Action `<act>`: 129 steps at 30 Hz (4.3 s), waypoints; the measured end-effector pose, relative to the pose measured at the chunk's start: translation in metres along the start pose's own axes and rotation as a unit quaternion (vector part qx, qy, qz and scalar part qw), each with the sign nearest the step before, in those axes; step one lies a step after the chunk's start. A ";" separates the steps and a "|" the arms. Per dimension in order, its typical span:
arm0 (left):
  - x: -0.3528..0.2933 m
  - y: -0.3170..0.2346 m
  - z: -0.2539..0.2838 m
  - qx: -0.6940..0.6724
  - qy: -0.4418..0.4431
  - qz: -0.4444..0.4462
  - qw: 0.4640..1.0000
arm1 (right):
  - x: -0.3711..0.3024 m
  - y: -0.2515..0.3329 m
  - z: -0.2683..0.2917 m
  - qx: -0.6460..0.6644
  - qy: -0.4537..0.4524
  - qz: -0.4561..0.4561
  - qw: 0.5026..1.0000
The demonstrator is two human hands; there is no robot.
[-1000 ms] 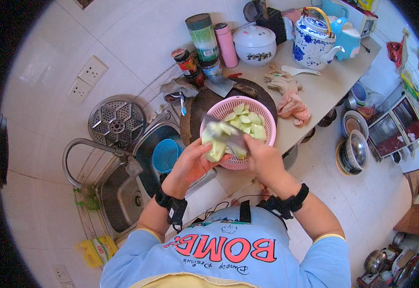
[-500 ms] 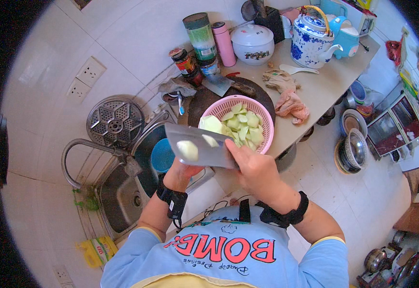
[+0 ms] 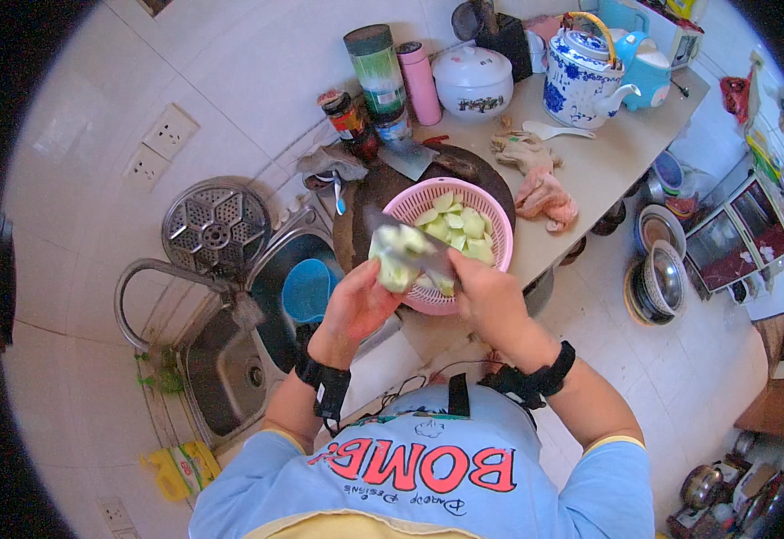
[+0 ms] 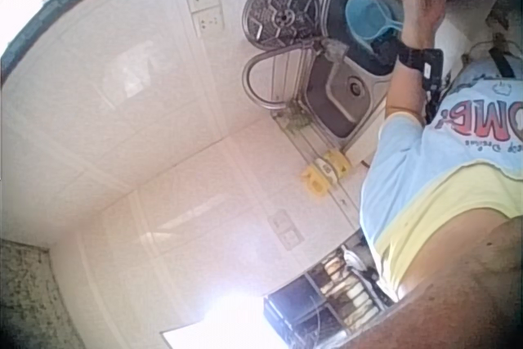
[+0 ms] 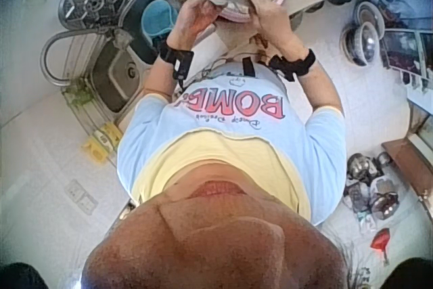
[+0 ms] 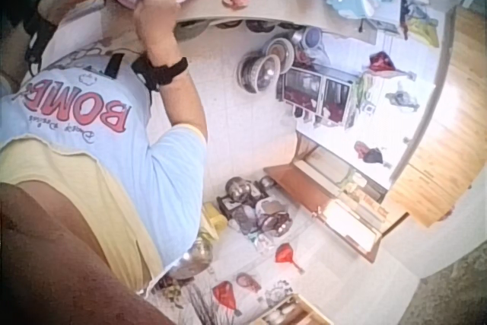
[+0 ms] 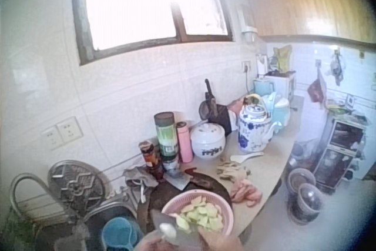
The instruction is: The person slices a squash into pieces with a cleaver, moves to a bucket to deposit peelings, and then handles green peppers in a blue basket.
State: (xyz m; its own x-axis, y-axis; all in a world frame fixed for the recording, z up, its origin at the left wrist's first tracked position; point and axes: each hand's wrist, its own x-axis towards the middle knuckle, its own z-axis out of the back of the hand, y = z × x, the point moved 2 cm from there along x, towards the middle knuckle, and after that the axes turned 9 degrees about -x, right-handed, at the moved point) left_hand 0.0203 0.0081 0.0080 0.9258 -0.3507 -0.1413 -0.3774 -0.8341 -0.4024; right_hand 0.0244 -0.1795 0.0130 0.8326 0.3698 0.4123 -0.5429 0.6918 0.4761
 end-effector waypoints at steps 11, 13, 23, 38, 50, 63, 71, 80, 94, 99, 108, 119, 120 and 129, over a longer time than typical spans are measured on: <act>-0.001 -0.003 0.007 0.051 0.011 0.021 0.998 | 0.011 0.036 0.028 0.038 0.002 0.065 0.997; -0.004 -0.002 0.018 0.034 0.033 0.025 0.999 | 0.009 0.045 0.030 0.000 0.036 0.069 0.997; -0.005 -0.005 -0.003 0.055 0.065 0.036 0.996 | 0.002 -0.009 0.002 0.057 0.041 -0.125 0.990; -0.002 0.003 0.016 0.068 0.028 0.015 0.997 | 0.008 0.044 0.028 -0.040 0.013 0.094 0.995; -0.004 -0.006 -0.012 0.103 0.078 0.067 0.989 | 0.011 -0.006 0.012 0.007 0.035 -0.073 0.997; 0.000 0.001 0.017 0.048 0.030 0.046 0.997 | 0.005 0.042 0.029 0.007 0.035 0.068 0.997; -0.005 -0.004 -0.015 0.075 0.038 0.067 0.994 | 0.001 -0.013 0.000 0.036 0.020 -0.096 0.995; -0.001 -0.007 0.025 0.080 0.106 0.047 0.990 | 0.008 0.047 0.033 -0.035 0.070 0.091 0.993; 0.001 -0.009 -0.005 0.142 -0.028 0.048 0.988 | 0.012 -0.010 0.009 0.058 0.036 -0.080 0.994; 0.001 -0.006 0.011 0.046 -0.047 0.048 0.997 | 0.011 0.032 0.022 0.020 0.007 0.046 0.999; -0.002 -0.004 -0.012 0.101 -0.029 0.017 0.994 | 0.008 0.004 0.004 -0.035 -0.001 0.043 0.998; 0.004 -0.005 0.000 0.088 -0.037 0.006 0.995 | 0.010 0.020 0.018 0.054 0.001 0.029 0.998; 0.004 -0.005 0.001 0.081 -0.042 -0.014 0.996 | 0.010 0.027 0.022 0.039 0.008 0.060 0.997; 0.005 -0.003 0.003 0.088 -0.042 0.011 0.995 | 0.010 0.012 0.010 0.004 0.013 0.051 0.999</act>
State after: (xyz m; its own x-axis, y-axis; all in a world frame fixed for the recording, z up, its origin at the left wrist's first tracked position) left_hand 0.0265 0.0100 0.0058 0.9189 -0.3254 -0.2233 -0.3943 -0.7362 -0.5500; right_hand 0.0247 -0.1737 0.0310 0.7751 0.4547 0.4387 -0.6263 0.6446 0.4384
